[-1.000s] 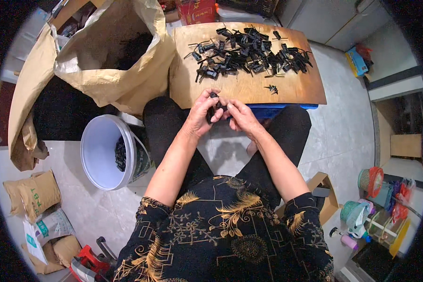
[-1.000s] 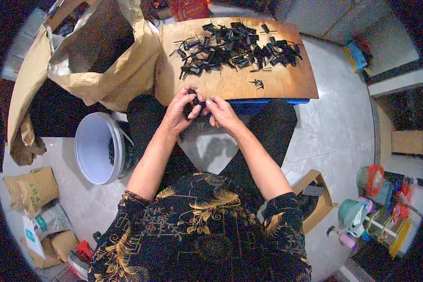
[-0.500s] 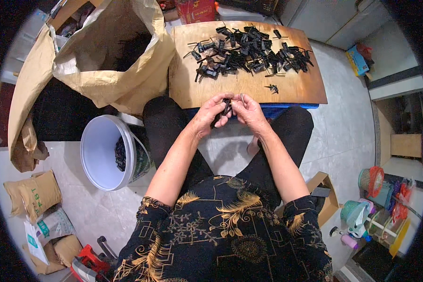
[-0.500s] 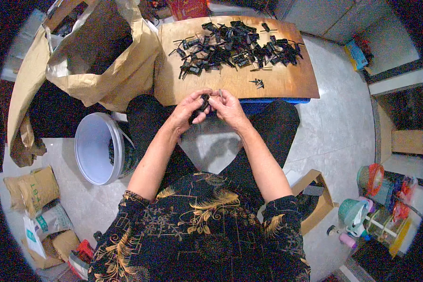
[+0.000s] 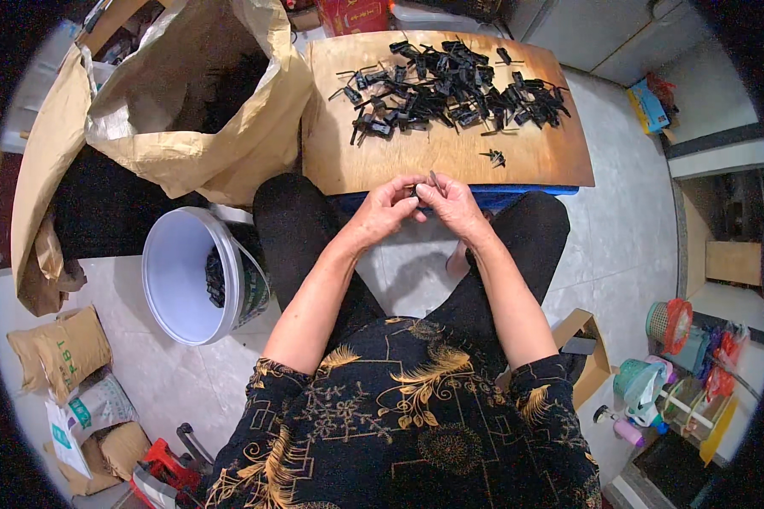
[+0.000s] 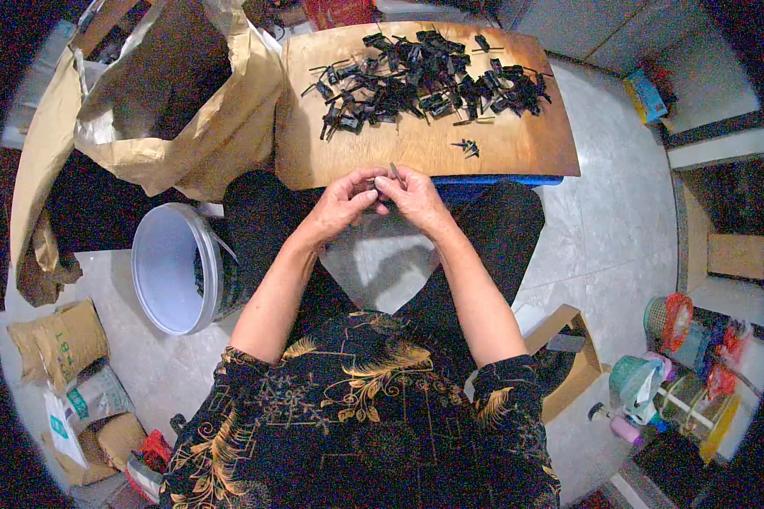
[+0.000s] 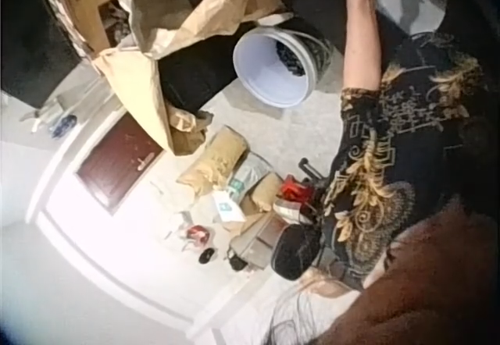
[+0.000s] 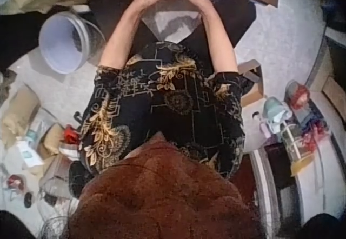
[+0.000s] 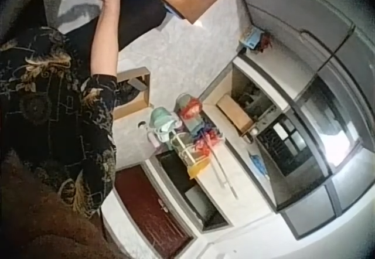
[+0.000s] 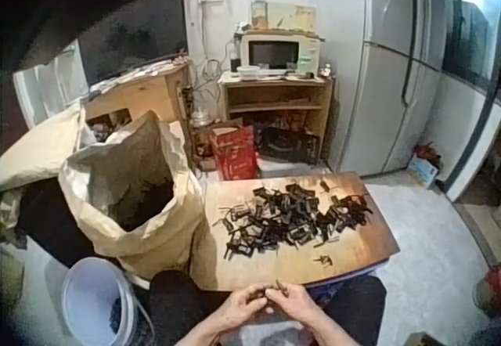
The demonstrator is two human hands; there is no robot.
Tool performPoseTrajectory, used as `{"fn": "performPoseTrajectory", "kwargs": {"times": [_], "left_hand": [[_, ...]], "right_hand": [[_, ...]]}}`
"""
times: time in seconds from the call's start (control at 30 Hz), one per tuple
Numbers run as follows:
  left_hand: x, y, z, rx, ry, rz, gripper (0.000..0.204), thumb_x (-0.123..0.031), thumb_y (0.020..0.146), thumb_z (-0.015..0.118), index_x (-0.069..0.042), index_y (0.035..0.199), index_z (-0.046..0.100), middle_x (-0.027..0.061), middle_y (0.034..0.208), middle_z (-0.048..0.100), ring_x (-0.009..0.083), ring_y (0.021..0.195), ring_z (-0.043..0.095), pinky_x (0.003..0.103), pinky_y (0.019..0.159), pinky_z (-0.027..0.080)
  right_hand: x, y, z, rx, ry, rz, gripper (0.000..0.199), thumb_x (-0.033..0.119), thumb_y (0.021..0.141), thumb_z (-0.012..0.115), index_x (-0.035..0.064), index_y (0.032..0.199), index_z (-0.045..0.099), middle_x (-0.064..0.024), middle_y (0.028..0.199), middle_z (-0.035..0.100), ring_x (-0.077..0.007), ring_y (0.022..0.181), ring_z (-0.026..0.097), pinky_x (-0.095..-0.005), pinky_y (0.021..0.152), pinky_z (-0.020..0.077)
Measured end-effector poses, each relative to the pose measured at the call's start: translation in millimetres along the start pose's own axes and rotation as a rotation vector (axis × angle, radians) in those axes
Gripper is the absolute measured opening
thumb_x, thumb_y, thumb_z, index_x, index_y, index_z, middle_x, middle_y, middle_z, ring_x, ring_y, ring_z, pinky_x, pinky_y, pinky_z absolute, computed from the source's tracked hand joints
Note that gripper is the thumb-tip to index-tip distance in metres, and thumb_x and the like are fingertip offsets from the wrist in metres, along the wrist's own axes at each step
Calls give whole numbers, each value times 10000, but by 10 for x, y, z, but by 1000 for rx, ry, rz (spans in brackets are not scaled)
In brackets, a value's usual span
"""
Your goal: Assembling small black plastic components at a workstation.
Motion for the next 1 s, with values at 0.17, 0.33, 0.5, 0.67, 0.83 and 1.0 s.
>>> {"fn": "performPoseTrajectory", "kwargs": {"times": [0.17, 0.33, 0.5, 0.67, 0.83, 1.0], "left_hand": [[-49, 4, -37, -246, 79, 39, 339, -19, 848, 476, 3, 1186, 459, 68, 950, 579, 128, 810, 563, 259, 767, 457], [9, 92, -82, -305, 96, 58, 330, -16, 851, 469, -7, 1181, 474, 66, 928, 580, 106, 815, 536, 234, 727, 447], [38, 145, -108, -337, 108, 110, 325, -14, 850, 474, -17, 1175, 487, 56, 907, 581, 91, 802, 519, 221, 701, 435], [103, 199, -150, -357, 151, 175, 339, -72, 861, 491, -37, 1198, 482, 52, 961, 582, 102, 845, 530, 234, 742, 447], [118, 239, -161, -392, 164, 157, 320, -63, 857, 494, -20, 1174, 498, 69, 1012, 583, 122, 913, 536, 249, 803, 439], [16, 213, -155, -462, 267, 196, 307, -46, 851, 486, -14, 1155, 509, 79, 1017, 591, 136, 912, 547, 257, 808, 438]], "right_hand": [[90, -63, 92, -84, 0, 153, 298, 348, 913, 436, 68, 876, 532, 42, 610, 456, -23, 468, 349, -176, 389, 275], [-101, -38, 151, -36, 126, 260, 332, 358, 923, 391, 88, 1097, 476, 30, 575, 396, -38, 385, 268, -190, 326, 177], [-61, 1, 199, -58, 134, 272, 363, 316, 922, 401, 78, 1195, 399, 36, 576, 373, -38, 404, 276, -188, 335, 189], [-28, 38, 236, -82, 191, 285, 309, 302, 924, 410, 100, 1157, 403, 54, 552, 344, -32, 402, 260, -186, 343, 189], [-93, 114, 206, -88, 290, 316, 332, 271, 927, 405, 105, 1215, 385, 60, 551, 338, -33, 388, 259, -192, 325, 185], [-46, 171, 226, -56, 306, 363, 266, 264, 931, 398, 115, 1151, 412, 70, 529, 320, -28, 382, 257, -191, 319, 181]]}}
Point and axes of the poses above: each hand's wrist, its own y-axis towards the middle knuckle, its own z-axis out of the palm, x = y × z, the point moved 4 cm from there along y, towards the middle knuckle
